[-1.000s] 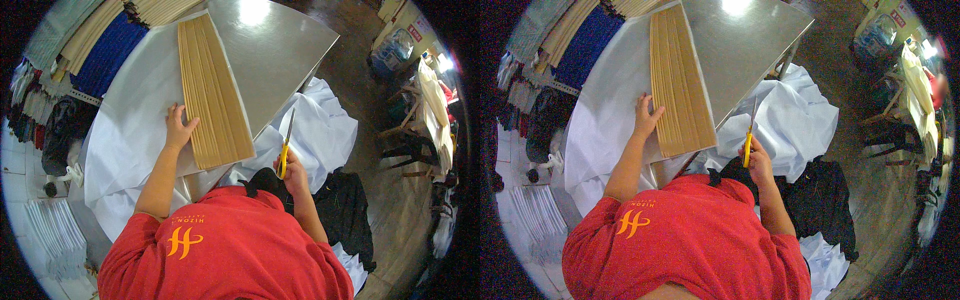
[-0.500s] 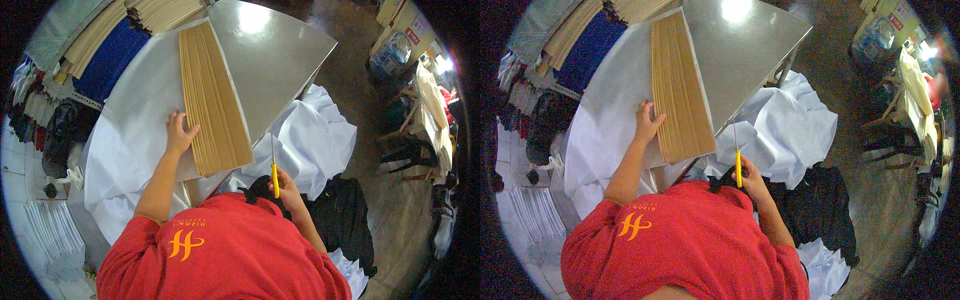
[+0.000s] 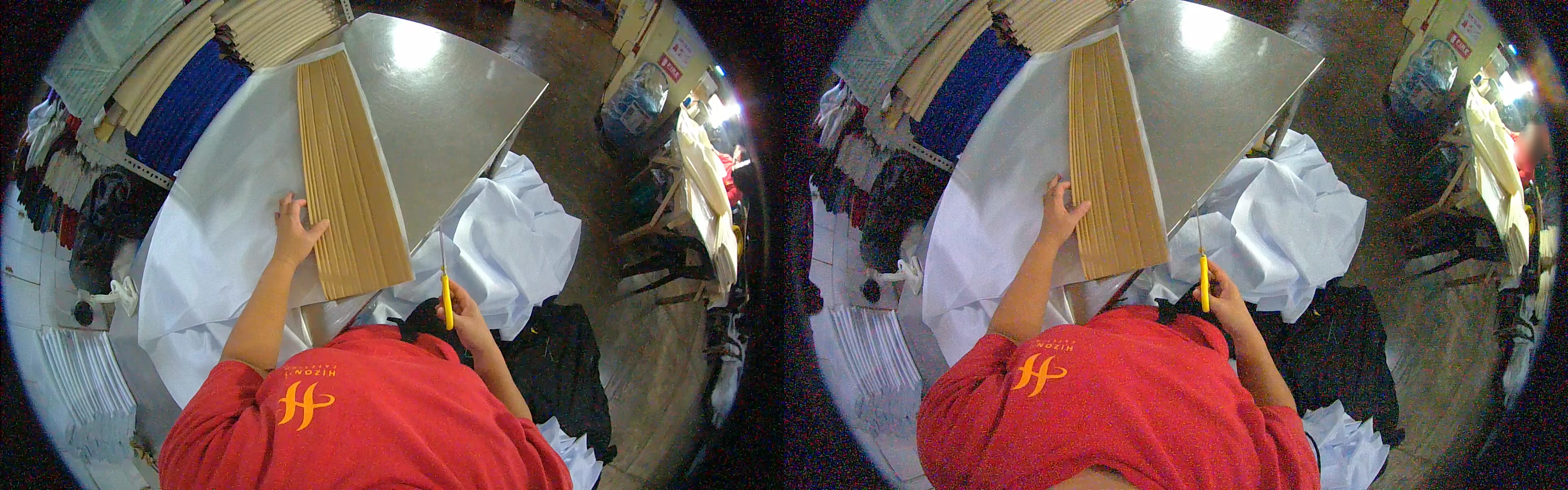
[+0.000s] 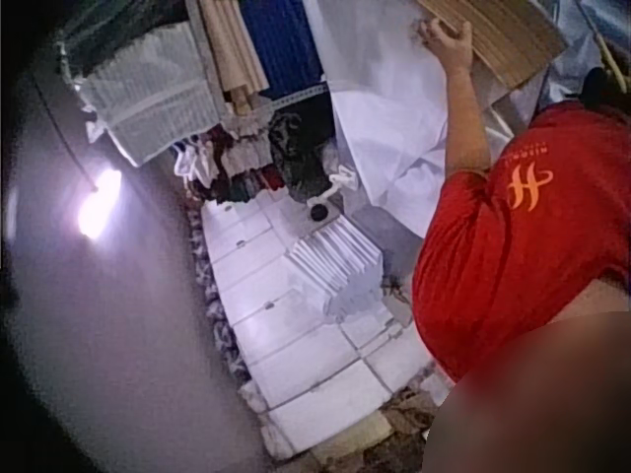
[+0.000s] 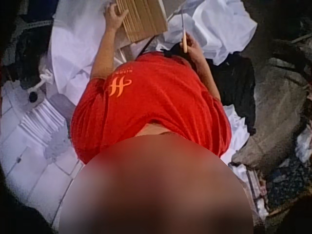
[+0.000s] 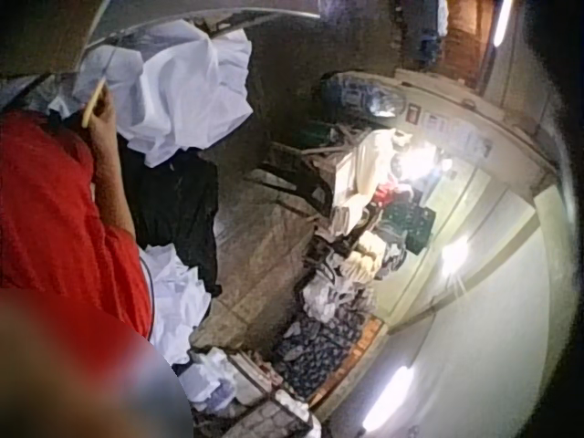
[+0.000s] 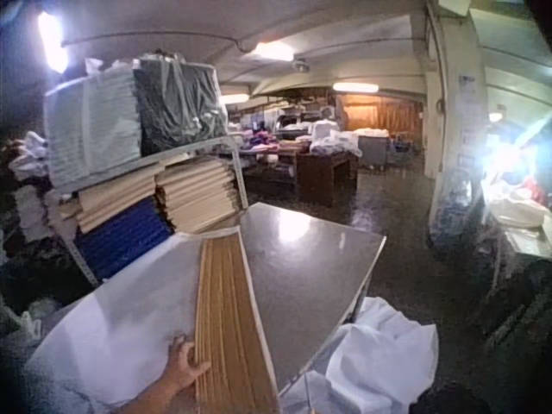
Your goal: The person uses yellow-handled scissors to cut a large white sheet of fabric on a metal table. They place a long cardboard template on the fabric, align it, and cut along its edge to produce a straight piece. The person repeats this process with a second template, trimming the fabric and setting the cut pieces aside.
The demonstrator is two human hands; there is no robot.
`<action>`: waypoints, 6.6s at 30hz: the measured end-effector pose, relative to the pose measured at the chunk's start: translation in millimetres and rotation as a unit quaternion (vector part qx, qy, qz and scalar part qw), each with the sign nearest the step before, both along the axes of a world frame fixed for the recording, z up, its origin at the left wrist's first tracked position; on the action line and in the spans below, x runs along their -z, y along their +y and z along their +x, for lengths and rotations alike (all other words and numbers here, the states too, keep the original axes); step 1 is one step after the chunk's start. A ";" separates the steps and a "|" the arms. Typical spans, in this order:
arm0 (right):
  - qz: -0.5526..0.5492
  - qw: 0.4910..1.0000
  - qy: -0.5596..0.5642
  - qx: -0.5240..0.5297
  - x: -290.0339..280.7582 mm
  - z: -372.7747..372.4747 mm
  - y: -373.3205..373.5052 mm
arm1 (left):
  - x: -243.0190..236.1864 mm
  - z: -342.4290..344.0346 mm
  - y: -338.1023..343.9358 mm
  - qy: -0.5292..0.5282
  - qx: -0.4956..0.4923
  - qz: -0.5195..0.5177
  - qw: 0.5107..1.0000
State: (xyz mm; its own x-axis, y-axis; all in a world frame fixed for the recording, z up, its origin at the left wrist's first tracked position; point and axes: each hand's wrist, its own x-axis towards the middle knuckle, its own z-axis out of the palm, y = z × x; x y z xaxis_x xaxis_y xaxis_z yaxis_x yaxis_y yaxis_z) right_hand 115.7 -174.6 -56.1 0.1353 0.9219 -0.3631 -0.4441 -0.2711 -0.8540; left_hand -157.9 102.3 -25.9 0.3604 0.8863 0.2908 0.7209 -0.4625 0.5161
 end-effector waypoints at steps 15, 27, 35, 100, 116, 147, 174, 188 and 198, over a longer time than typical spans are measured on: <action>-0.026 1.000 -0.008 -0.012 -11.7 -6.2 -1.4 | -70.6 65.8 -117.5 0.187 0.290 0.020 0.938; -0.013 0.993 -0.090 -0.071 -0.2 -18.8 -18.6 | -38.6 82.5 -135.0 0.128 0.235 0.069 0.961; -0.022 0.994 -0.070 -0.077 -11.9 -30.6 -15.0 | -36.0 81.9 -133.4 0.124 0.235 0.087 0.960; -0.072 0.989 -0.118 -0.055 -36.5 -28.3 14.6 | -36.9 80.8 -131.2 0.086 0.241 0.119 0.959; -0.095 0.988 -0.121 -0.033 -40.6 -27.2 21.5 | -35.2 80.4 -131.3 0.082 0.238 0.107 0.962; -0.090 0.990 -0.100 -0.042 -51.8 -23.0 47.4 | -31.1 76.9 -129.5 0.064 0.248 0.100 0.961; -0.105 0.983 -0.143 -0.042 -59.0 -19.7 69.9 | -25.5 77.5 -127.4 0.047 0.252 0.113 0.960; -0.085 0.987 -0.133 -0.027 -52.9 -19.8 83.4 | -23.9 78.3 -128.1 0.035 0.246 0.121 0.961; -0.068 0.988 -0.132 -0.045 -54.0 -17.9 83.9 | -25.3 77.7 -127.7 0.037 0.249 0.110 0.961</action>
State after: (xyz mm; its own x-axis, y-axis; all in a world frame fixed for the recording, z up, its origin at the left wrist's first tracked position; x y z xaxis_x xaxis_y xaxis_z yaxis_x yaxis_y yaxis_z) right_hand 97.8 -90.7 -2.1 0.1604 0.8801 -0.4469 -0.1803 -0.4191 -0.8899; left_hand -80.2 -25.4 -0.6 0.7511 0.5183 0.4089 0.4126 -0.8521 0.3221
